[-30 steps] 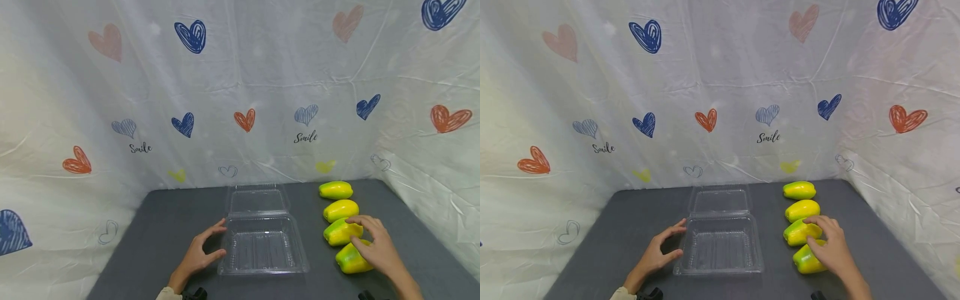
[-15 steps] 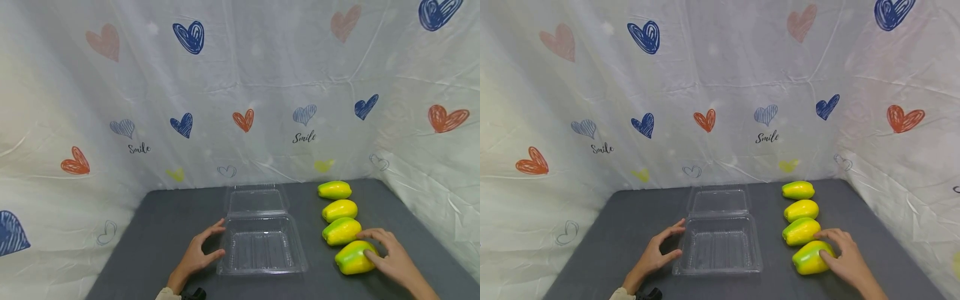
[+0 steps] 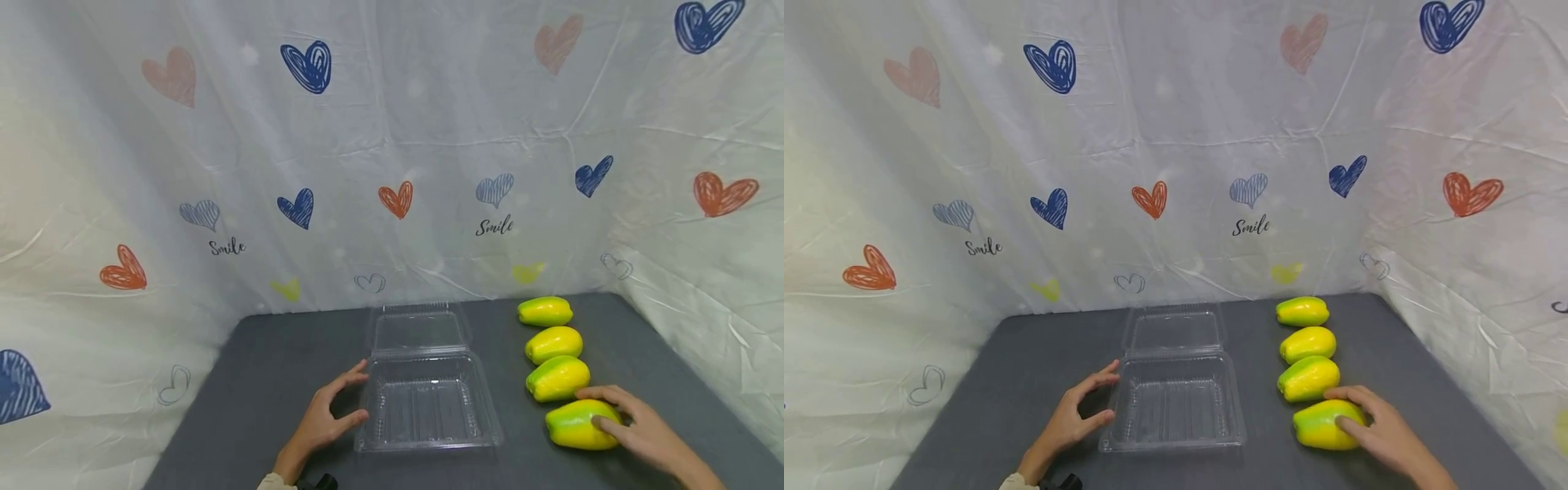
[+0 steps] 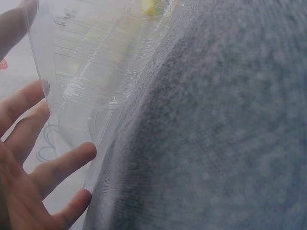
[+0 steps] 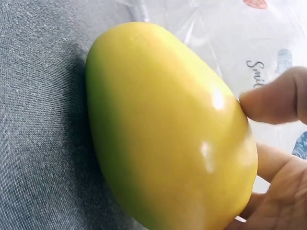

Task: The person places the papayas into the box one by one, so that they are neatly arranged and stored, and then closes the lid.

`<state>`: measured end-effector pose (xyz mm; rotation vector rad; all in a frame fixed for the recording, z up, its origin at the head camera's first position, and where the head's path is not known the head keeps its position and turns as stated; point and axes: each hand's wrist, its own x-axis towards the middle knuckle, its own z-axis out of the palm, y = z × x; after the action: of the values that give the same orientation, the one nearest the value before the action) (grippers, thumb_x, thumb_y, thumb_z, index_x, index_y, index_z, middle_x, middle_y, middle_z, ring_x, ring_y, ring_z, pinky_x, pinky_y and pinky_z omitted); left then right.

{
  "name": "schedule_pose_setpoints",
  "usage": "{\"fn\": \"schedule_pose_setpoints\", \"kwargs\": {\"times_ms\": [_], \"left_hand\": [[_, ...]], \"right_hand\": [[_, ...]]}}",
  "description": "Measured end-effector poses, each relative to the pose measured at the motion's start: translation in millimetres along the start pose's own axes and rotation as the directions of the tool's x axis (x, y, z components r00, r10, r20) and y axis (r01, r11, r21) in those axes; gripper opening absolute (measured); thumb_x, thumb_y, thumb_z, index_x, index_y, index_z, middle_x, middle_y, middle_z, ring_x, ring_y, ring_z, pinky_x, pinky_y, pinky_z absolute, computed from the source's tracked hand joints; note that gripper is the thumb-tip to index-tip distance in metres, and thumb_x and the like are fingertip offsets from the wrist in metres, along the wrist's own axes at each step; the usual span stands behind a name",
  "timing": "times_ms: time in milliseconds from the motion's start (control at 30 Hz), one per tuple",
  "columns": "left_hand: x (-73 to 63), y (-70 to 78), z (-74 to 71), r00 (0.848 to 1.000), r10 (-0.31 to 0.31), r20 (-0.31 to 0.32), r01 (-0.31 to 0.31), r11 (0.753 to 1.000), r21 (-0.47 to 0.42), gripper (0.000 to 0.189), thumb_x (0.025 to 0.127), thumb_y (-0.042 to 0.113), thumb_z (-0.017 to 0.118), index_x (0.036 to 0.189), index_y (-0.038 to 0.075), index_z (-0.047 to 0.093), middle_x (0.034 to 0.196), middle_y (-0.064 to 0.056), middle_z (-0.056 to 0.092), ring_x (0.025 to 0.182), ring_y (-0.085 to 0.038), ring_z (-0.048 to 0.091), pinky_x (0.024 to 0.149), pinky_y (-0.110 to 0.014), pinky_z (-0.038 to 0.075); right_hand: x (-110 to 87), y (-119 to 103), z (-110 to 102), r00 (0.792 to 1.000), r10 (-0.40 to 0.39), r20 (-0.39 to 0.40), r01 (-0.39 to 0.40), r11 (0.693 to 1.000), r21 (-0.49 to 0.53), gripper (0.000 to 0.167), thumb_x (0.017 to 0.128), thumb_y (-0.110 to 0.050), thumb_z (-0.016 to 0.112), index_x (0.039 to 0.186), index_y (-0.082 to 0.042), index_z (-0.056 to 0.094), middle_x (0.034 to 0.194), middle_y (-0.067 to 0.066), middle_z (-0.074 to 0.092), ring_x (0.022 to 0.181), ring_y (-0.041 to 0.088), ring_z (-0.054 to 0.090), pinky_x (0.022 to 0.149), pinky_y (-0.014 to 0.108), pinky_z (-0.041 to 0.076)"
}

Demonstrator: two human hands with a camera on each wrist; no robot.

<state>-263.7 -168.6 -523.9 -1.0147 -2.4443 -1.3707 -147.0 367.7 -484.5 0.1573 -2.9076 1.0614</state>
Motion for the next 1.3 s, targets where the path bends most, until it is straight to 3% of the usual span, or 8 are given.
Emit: {"fn": "schedule_pose_setpoints", "kwargs": {"times_ms": [267,433,500,700,867,967,1167,1300], "left_hand": [[3.2,2.6,-1.7,1.000,0.006,0.000,-0.006,1.000,-0.008,0.056,0.088,0.012,0.078,0.140,0.014,0.059,0.159,-0.009,0.047,0.144,-0.020,0.048,0.112,-0.044,0.046],[3.4,2.6,-1.4,1.000,0.004,-0.001,-0.004,1.000,0.006,0.055,0.088,0.014,0.078,0.140,0.015,0.059,0.159,-0.008,0.047,0.144,-0.021,0.049,0.111,-0.046,0.046],[3.1,2.3,-1.4,1.000,-0.004,0.004,0.004,1.000,0.004,0.055,0.089,0.015,0.077,0.140,0.016,0.059,0.159,-0.007,0.046,0.144,-0.020,0.048,0.111,-0.046,0.046],[0.7,1.6,-2.5,1.000,0.007,0.005,-0.007,1.000,-0.005,0.055,0.088,0.012,0.078,0.140,0.012,0.059,0.159,-0.007,0.047,0.145,-0.019,0.048,0.113,-0.041,0.045],[-0.7,1.9,-2.6,1.000,0.003,0.002,-0.003,1.000,0.007,0.055,0.087,0.014,0.079,0.139,0.012,0.060,0.159,-0.004,0.047,0.145,-0.019,0.048,0.113,-0.038,0.045],[-0.9,1.9,-1.6,1.000,-0.002,0.000,0.002,1.000,0.012,0.055,0.087,0.015,0.079,0.139,0.012,0.060,0.159,-0.003,0.047,0.144,-0.019,0.048,0.113,-0.038,0.044],[-0.8,1.1,0.9,1.000,-0.010,-0.005,0.010,1.000,0.016,0.054,0.088,0.016,0.079,0.139,0.014,0.060,0.159,-0.005,0.047,0.144,-0.020,0.048,0.113,-0.038,0.045],[-0.2,0.1,1.6,1.000,-0.003,-0.011,0.003,1.000,0.018,0.055,0.087,0.016,0.080,0.138,0.015,0.060,0.158,-0.005,0.048,0.144,-0.021,0.049,0.114,-0.035,0.044]], "right_hand": [[2.1,0.7,-9.1,0.975,0.039,0.219,-0.069,0.988,0.135,0.045,0.107,-0.031,0.052,0.143,-0.005,0.055,0.142,0.020,0.059,0.106,-0.019,0.047,0.083,0.035,0.050],[3.8,-2.6,-12.4,0.950,0.095,0.297,-0.143,0.979,0.147,0.051,0.106,-0.034,0.052,0.147,-0.004,0.051,0.147,0.028,0.052,0.116,0.004,0.054,0.086,0.043,0.050],[3.4,-2.9,-12.5,0.946,0.098,0.310,-0.151,0.977,0.151,0.052,0.106,-0.034,0.052,0.148,-0.004,0.050,0.148,0.029,0.051,0.116,0.006,0.054,0.086,0.043,0.050],[-0.2,-2.5,-8.5,0.943,0.058,0.328,-0.131,0.971,0.202,0.050,0.107,-0.031,0.050,0.149,-0.002,0.049,0.148,0.030,0.050,0.103,-0.019,0.047,0.081,0.029,0.050],[-2.2,-2.7,-7.8,0.945,0.046,0.325,-0.126,0.965,0.230,0.050,0.108,-0.030,0.049,0.150,-0.003,0.047,0.150,0.030,0.048,0.105,-0.021,0.046,0.081,0.025,0.049],[-1.8,-3.5,-9.0,0.950,0.015,0.310,-0.093,0.966,0.240,0.048,0.108,-0.027,0.048,0.151,-0.005,0.048,0.150,0.021,0.052,0.108,-0.018,0.047,0.080,0.021,0.049],[0.6,-8.1,-10.5,0.964,-0.067,0.259,-0.003,0.965,0.261,0.044,0.108,-0.022,0.050,0.149,-0.007,0.051,0.134,-0.034,0.052,0.112,-0.016,0.049,0.081,0.019,0.049],[3.2,-14.4,-10.7,0.974,-0.090,0.209,0.038,0.970,0.242,0.043,0.107,-0.021,0.053,0.147,-0.009,0.053,0.132,-0.039,0.051,0.114,-0.018,0.048,0.081,0.020,0.049]]}}
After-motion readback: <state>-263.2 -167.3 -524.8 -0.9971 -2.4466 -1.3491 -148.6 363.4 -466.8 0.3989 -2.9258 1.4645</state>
